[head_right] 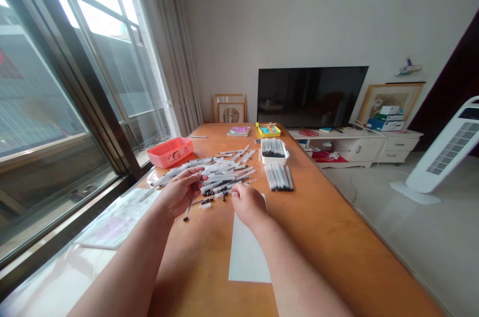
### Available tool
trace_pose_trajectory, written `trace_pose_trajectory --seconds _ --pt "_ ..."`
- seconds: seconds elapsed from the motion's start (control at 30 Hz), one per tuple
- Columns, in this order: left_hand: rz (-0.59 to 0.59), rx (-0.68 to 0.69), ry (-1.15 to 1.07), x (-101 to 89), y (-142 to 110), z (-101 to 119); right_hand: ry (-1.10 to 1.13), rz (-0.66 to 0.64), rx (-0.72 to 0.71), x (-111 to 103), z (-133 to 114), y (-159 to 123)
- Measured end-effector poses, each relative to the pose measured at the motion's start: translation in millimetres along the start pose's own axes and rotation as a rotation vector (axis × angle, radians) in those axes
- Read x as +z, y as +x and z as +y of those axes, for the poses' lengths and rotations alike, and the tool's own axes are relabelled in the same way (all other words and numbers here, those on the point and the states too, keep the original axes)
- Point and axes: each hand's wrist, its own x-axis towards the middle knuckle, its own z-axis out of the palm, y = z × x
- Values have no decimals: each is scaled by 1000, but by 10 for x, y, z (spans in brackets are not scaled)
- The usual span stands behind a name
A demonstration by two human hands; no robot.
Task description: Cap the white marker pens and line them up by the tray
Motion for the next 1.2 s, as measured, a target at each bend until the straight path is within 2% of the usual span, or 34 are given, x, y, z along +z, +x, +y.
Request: trace_pose_trajectory --seconds 0.33,0.57,0.83,1.07,1.2 --pt "7 14 -22 14 -3 -4 -200 92 112 -68 205 108" --pt "17 -18 -48 43 -9 -15 -227 125 131 -88 349 175" --pt "-2 -23 -27 19 -6 -45 -259 56 169 -100 387 174" --pt "-20 -5 -45 -23 25 -86 -257 -2 114 -71 344 152" --pt "-14 -3 -52 -8 12 -70 -263 -3 154 -104 329 151"
